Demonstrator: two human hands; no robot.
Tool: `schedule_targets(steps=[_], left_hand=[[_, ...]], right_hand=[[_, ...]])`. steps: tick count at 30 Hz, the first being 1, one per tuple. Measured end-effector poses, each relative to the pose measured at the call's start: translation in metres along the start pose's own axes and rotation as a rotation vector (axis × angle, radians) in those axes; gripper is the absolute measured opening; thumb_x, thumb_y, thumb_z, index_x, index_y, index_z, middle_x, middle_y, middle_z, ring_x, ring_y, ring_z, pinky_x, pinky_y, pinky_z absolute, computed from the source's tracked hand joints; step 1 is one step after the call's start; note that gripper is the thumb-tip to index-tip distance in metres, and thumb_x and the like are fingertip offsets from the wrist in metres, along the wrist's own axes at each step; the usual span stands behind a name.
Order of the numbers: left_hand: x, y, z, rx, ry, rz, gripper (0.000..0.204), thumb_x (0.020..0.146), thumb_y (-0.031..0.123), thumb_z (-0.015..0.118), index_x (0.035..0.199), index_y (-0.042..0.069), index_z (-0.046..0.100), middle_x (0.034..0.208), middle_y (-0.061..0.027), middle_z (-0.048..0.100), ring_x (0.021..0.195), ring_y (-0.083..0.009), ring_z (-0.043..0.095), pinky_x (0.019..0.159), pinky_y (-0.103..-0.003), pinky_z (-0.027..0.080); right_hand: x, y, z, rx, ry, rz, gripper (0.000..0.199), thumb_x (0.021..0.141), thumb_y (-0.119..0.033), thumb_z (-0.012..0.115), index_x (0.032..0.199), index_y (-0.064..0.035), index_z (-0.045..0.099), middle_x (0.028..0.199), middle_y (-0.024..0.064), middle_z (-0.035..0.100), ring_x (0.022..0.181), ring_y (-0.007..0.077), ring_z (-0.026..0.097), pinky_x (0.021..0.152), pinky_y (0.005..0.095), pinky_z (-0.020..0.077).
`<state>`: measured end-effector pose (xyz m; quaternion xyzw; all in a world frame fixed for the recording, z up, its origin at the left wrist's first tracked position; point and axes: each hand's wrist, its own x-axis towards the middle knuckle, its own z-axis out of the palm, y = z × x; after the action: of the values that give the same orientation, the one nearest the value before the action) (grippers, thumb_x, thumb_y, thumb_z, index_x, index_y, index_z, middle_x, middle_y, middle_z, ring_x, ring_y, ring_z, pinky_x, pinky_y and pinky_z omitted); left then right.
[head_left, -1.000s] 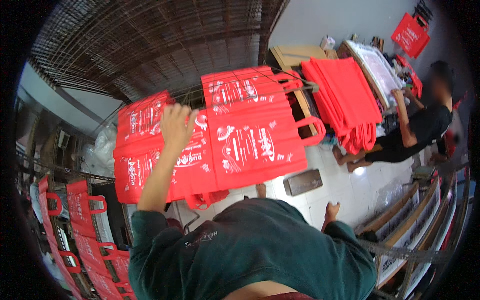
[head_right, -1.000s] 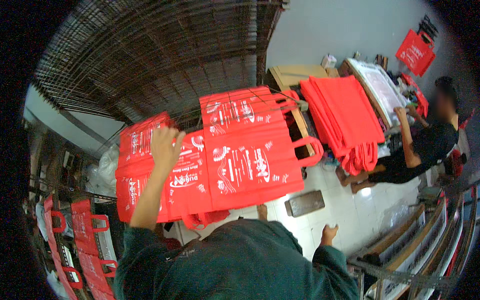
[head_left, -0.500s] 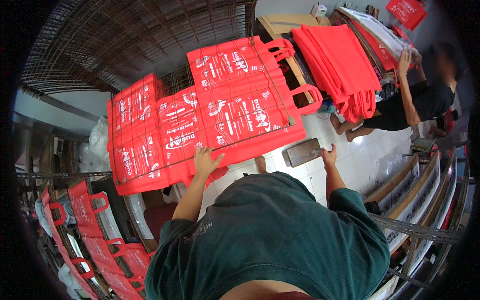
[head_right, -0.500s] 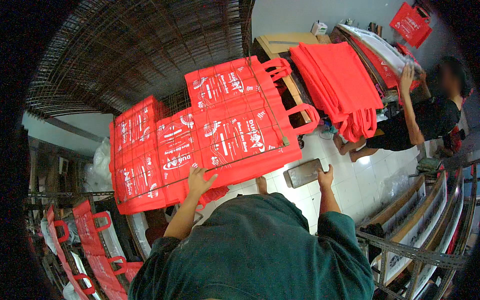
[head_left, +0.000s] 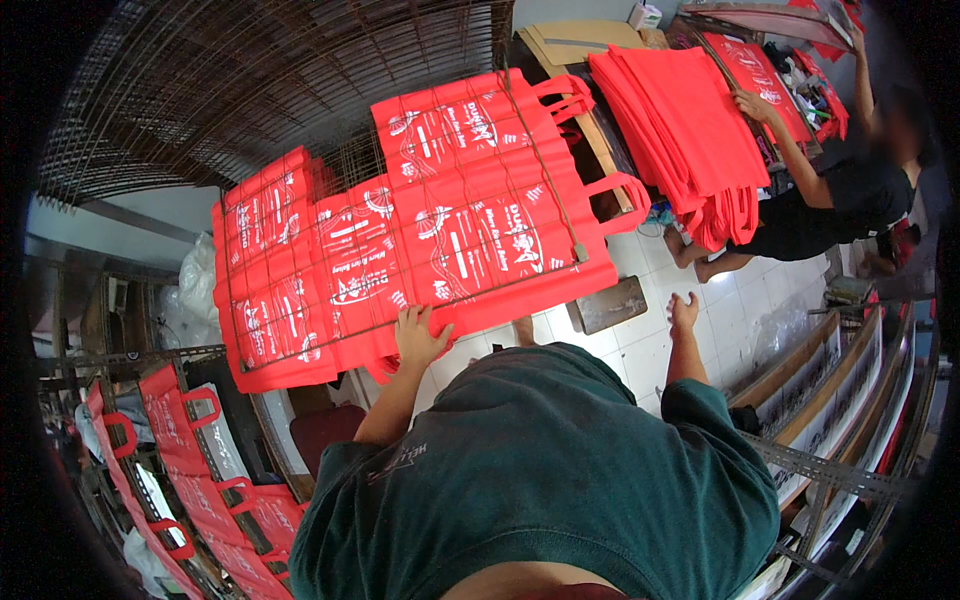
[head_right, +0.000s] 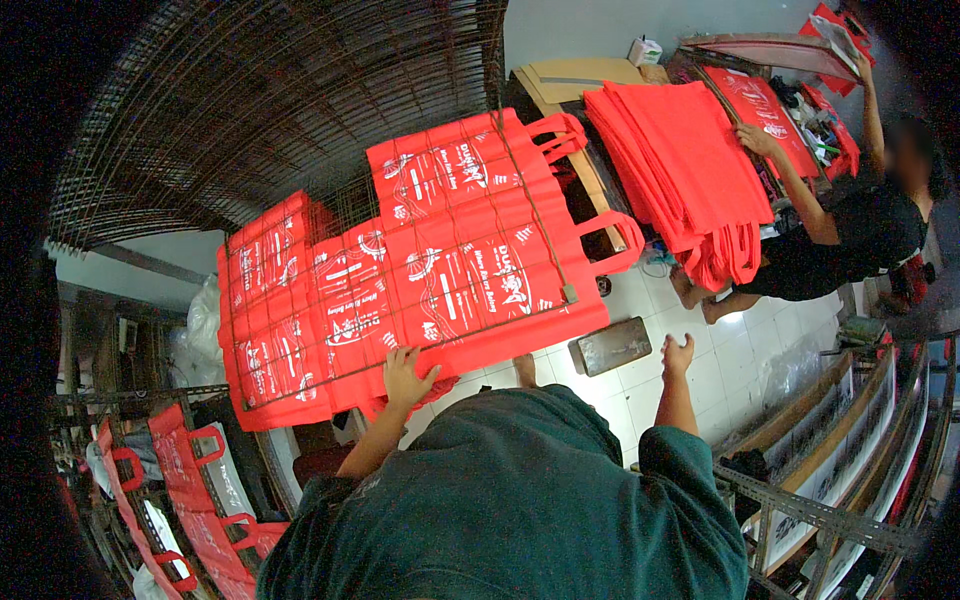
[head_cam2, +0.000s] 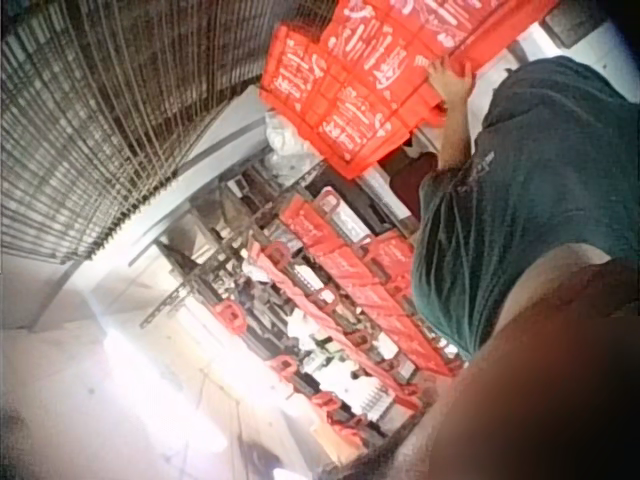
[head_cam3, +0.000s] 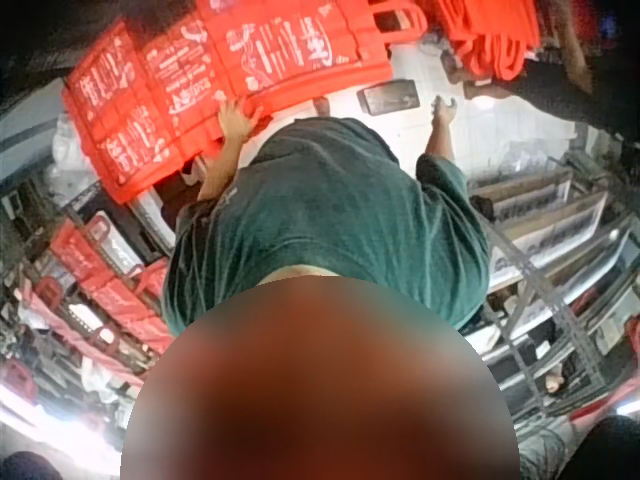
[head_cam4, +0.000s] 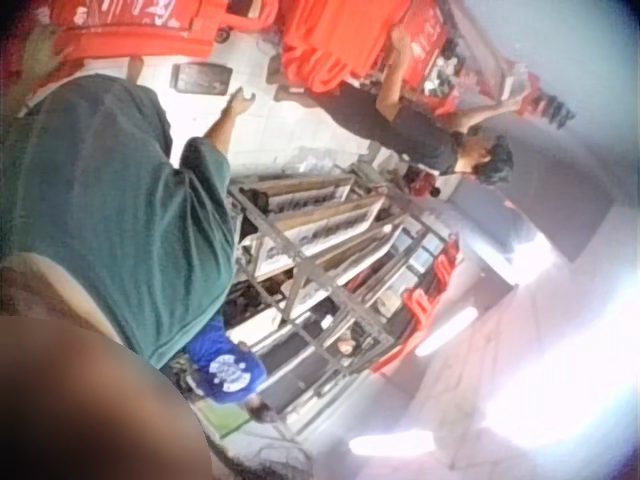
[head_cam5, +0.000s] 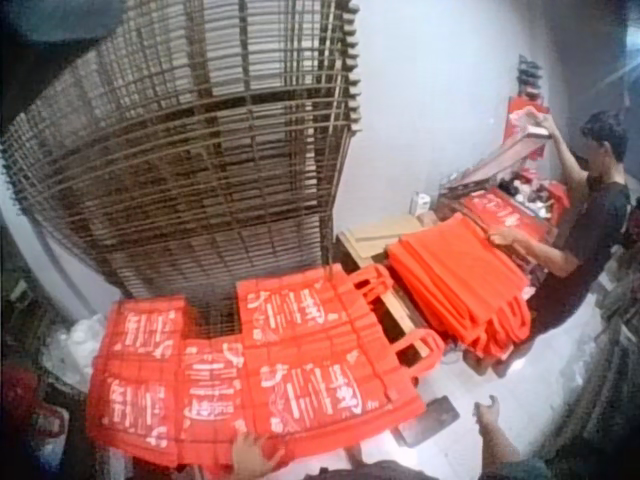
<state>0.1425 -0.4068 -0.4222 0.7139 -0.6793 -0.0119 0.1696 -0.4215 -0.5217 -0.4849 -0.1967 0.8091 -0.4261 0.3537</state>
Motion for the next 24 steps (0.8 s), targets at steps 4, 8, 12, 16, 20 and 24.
schedule_targets(steps=[4, 8, 12, 16, 20, 24], left_hand=[[-0.026, 0.019, -0.004, -0.072, -0.010, 0.039, 0.054, 0.069, 0.038, 0.071, 0.110, 0.008, 0.056, 0.108, -0.0098, 0.052, 0.098, -0.0289, 0.048, 0.080, -0.042, 0.040], [-0.050, 0.026, 0.004, -0.198, -0.051, 0.054, 0.046, 0.068, 0.027, 0.074, 0.107, 0.010, 0.056, 0.104, -0.0087, 0.052, 0.097, -0.0289, 0.049, 0.077, -0.041, 0.042], [-0.080, 0.015, 0.000, -0.191, -0.062, -0.123, 0.041, 0.068, 0.026, 0.073, 0.102, 0.009, 0.056, 0.099, -0.0094, 0.052, 0.092, -0.0300, 0.051, 0.074, -0.040, 0.043], [-0.099, 0.010, -0.019, -0.135, -0.064, -0.238, 0.035, 0.070, 0.023, 0.071, 0.097, 0.007, 0.056, 0.093, -0.0108, 0.052, 0.087, -0.0315, 0.052, 0.072, -0.041, 0.043], [-0.108, 0.010, -0.028, -0.203, 0.024, -0.286, 0.034, 0.070, 0.020, 0.071, 0.097, 0.006, 0.055, 0.090, -0.0119, 0.053, 0.084, -0.0325, 0.052, 0.071, -0.042, 0.043], [-0.136, 0.026, -0.034, -0.142, 0.043, -0.442, 0.032, 0.070, 0.019, 0.072, 0.094, 0.006, 0.056, 0.090, -0.0133, 0.054, 0.086, -0.0328, 0.053, 0.073, -0.041, 0.044]], right_hand=[[0.030, -0.075, 0.012, 0.153, -0.069, -0.068, 0.054, 0.079, -0.025, 0.064, 0.126, -0.0174, 0.040, 0.078, 0.0012, 0.058, 0.065, 0.0124, 0.055, 0.056, 0.0311, 0.0403], [0.113, -0.117, -0.008, 0.581, -0.136, 0.069, 0.075, 0.074, -0.058, 0.063, 0.125, -0.0079, 0.040, 0.108, 0.0129, 0.056, 0.085, 0.0211, 0.057, 0.064, 0.0341, 0.0444], [0.068, -0.195, 0.021, 1.001, -0.337, 0.115, 0.100, 0.072, -0.073, 0.051, 0.138, -0.0053, 0.018, 0.136, 0.0250, 0.035, 0.120, 0.0401, 0.042, 0.094, 0.0537, 0.0391], [0.064, -0.214, 0.049, 1.166, -0.219, 0.245, 0.095, 0.070, -0.067, 0.058, 0.131, -0.0005, 0.029, 0.131, 0.0273, 0.039, 0.118, 0.0406, 0.044, 0.093, 0.0563, 0.0405], [0.191, -0.174, 0.036, 0.969, -0.261, 0.264, 0.051, 0.083, -0.037, 0.057, 0.117, -0.0002, 0.050, 0.117, 0.0194, 0.055, 0.105, 0.0335, 0.054, 0.090, 0.0479, 0.0459], [0.162, -0.202, 0.069, 0.707, -0.375, 0.257, 0.034, 0.087, -0.019, 0.050, 0.118, -0.0030, 0.052, 0.115, 0.0125, 0.058, 0.098, 0.0289, 0.059, 0.086, 0.0424, 0.0497]])
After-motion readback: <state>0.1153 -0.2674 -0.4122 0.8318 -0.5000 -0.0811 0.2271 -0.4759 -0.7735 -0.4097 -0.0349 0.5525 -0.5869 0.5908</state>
